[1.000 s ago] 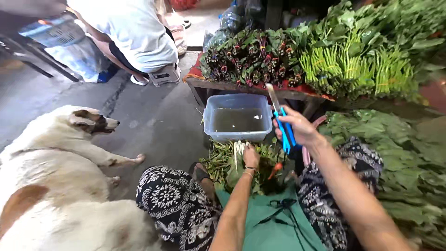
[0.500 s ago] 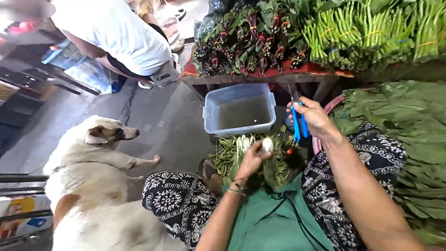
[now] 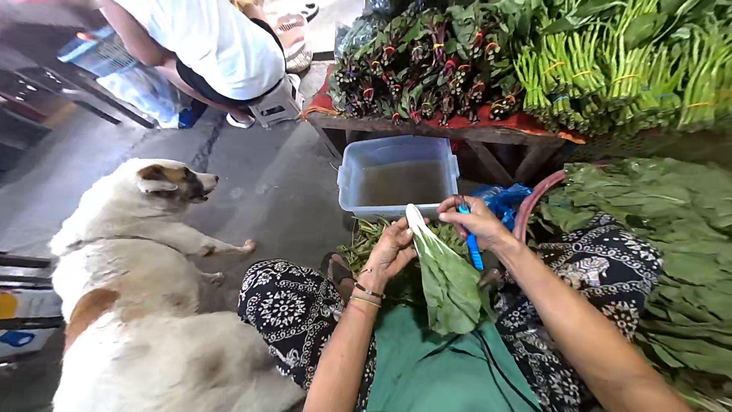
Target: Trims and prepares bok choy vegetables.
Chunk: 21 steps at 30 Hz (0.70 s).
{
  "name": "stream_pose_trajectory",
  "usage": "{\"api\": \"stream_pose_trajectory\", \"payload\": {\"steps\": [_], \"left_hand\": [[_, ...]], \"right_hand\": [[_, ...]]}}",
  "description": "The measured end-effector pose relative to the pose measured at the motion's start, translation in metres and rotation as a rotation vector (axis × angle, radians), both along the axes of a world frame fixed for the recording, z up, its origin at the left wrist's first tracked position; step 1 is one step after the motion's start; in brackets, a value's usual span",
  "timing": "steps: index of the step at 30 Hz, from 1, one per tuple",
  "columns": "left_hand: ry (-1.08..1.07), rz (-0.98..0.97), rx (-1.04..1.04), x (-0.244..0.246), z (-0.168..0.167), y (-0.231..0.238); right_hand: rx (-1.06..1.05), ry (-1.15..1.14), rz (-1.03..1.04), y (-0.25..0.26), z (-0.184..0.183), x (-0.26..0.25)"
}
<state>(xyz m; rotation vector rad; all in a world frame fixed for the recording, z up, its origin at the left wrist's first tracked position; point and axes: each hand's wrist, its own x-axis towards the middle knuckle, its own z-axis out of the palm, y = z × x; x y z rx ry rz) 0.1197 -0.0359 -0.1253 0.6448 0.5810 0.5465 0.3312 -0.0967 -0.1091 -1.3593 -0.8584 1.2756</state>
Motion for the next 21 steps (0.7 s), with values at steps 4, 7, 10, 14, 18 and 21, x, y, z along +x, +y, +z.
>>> {"api": "stream_pose_trajectory", "payload": {"steps": [4, 7, 10, 14, 18, 21], "left_hand": [[-0.01, 0.054, -0.065, 0.005, 0.001, -0.005], [0.067, -0.043, -0.071, 0.009, 0.002, -0.012], [0.236, -0.143, 0.036, 0.015, 0.006, -0.018], [0.28, -0.307, 0.279, 0.01, 0.006, -0.014], [0.236, -0.4, 0.235, 0.009, 0.009, -0.011], [0.146, -0.315, 0.123, 0.007, 0.001, -0.006]], "right_hand": [[0.021, -0.04, 0.09, 0.0, -0.002, -0.006], [0.059, -0.07, 0.185, -0.002, -0.001, -0.01], [0.033, -0.121, 0.163, -0.003, 0.0, -0.011], [-0.129, -0.174, 0.075, 0.001, -0.001, -0.002], [-0.181, -0.229, 0.083, 0.005, -0.002, 0.0], [-0.109, -0.109, 0.139, 0.003, -0.001, 0.006]]}}
